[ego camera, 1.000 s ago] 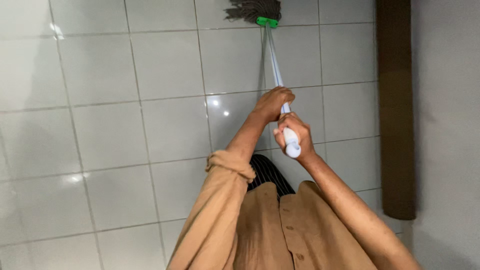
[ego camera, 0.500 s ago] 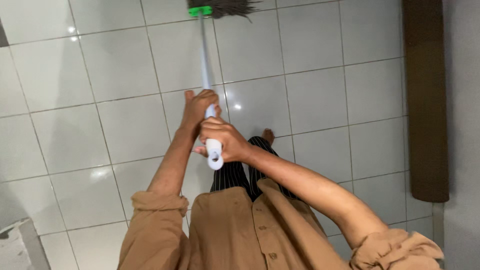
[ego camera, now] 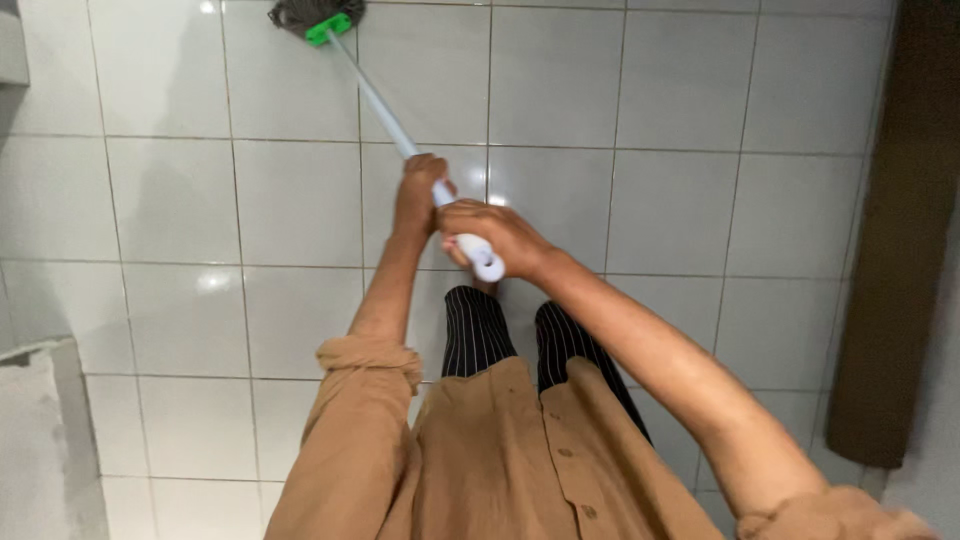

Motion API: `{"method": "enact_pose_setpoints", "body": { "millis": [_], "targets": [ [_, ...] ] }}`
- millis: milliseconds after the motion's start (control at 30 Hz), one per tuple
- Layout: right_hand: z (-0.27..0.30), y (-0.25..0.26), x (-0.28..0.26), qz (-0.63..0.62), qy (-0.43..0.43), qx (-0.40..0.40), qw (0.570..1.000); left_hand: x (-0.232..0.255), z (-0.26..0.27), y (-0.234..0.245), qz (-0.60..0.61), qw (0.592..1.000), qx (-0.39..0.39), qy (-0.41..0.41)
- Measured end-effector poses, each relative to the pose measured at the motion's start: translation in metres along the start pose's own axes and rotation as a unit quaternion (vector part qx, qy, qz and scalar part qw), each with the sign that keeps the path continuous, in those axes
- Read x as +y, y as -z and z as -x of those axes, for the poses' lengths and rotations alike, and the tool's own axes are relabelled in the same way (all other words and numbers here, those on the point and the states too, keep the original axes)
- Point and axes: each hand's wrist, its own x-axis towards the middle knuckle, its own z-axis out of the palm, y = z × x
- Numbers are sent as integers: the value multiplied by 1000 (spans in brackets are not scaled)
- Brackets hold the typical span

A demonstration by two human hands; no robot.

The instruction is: The person mops a tiled floor using a mop, moving the mop head back and forth across the tiles.

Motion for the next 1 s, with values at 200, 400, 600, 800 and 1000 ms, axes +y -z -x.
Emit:
{"method": "enact_pose_setpoints", "body": {
  "millis": [200, 400, 600, 800, 1000],
  "targets": [
    [81, 63, -9, 54, -5, 28, 998, 84, -2, -75, 39, 999, -3, -28],
    [186, 114, -22, 92, -28, 110, 989, 171, 6, -166, 60, 992, -66, -88],
    [273, 142, -29, 121, -60, 196, 971, 250, 15, -237, 81, 979, -132, -135],
    [288, 160, -42, 60, -65, 179, 980, 262, 10, -247, 60, 952, -252, -165],
    [262, 153, -20, 103, -24, 153, 983, 230, -20, -243, 57, 935, -293, -193]
  ]
}}
